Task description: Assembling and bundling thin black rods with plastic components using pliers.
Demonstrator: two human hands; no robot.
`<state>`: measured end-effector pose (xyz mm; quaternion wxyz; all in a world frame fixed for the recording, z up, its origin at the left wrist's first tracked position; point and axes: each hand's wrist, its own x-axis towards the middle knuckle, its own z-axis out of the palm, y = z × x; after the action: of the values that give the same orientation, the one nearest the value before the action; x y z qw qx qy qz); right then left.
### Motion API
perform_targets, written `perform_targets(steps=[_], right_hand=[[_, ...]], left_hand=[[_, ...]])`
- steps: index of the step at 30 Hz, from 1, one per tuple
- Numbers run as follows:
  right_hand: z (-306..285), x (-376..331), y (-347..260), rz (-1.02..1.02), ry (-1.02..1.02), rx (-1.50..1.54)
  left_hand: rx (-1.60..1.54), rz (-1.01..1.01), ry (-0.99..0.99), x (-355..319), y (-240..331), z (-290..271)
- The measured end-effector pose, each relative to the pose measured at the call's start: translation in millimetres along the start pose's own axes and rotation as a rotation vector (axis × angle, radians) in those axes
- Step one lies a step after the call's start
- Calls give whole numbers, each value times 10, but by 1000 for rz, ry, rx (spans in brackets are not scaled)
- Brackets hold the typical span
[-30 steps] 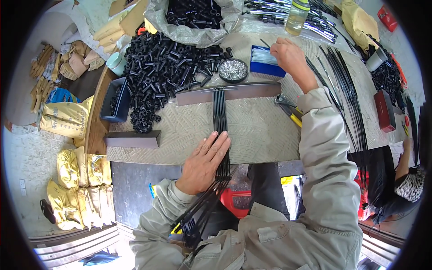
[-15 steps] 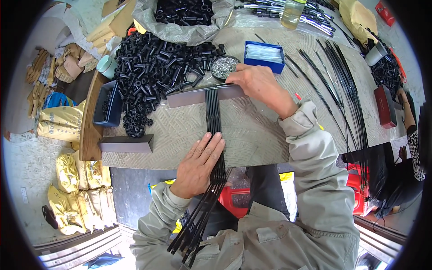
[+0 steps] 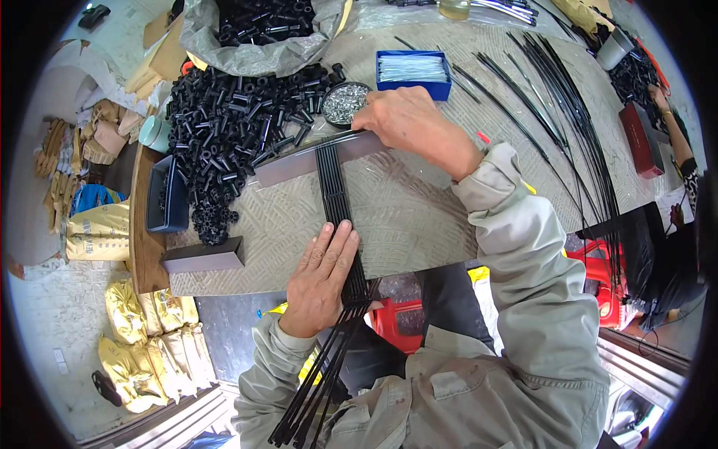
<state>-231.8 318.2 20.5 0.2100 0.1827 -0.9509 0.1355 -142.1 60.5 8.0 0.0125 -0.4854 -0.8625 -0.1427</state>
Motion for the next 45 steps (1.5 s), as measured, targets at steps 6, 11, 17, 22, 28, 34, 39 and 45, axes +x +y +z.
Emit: perform_targets(steps=[6, 11, 17, 22, 28, 34, 39, 45], right_hand=[[66, 18, -50, -25, 5, -10], [182, 59, -94, -45, 41, 1], [221, 77, -79, -146, 79, 15], [177, 64, -83, -133, 49, 40], [300, 105, -117, -125, 139, 118], [186, 75, 55, -68, 35, 13], [155, 161, 189, -104, 312, -50], [-184, 44, 772, 139, 81, -330]], left_hand=[[-2, -1, 6, 2, 6, 4], [7, 5, 9, -10, -8, 14], [-9, -4, 14, -1, -1, 10], [-7, 9, 17, -11, -11, 6], [-2, 12, 11, 2, -19, 16], [-3, 33, 5, 5, 2, -20], [8, 31, 72, -8, -52, 34], [53, 18, 127, -14, -64, 45]])
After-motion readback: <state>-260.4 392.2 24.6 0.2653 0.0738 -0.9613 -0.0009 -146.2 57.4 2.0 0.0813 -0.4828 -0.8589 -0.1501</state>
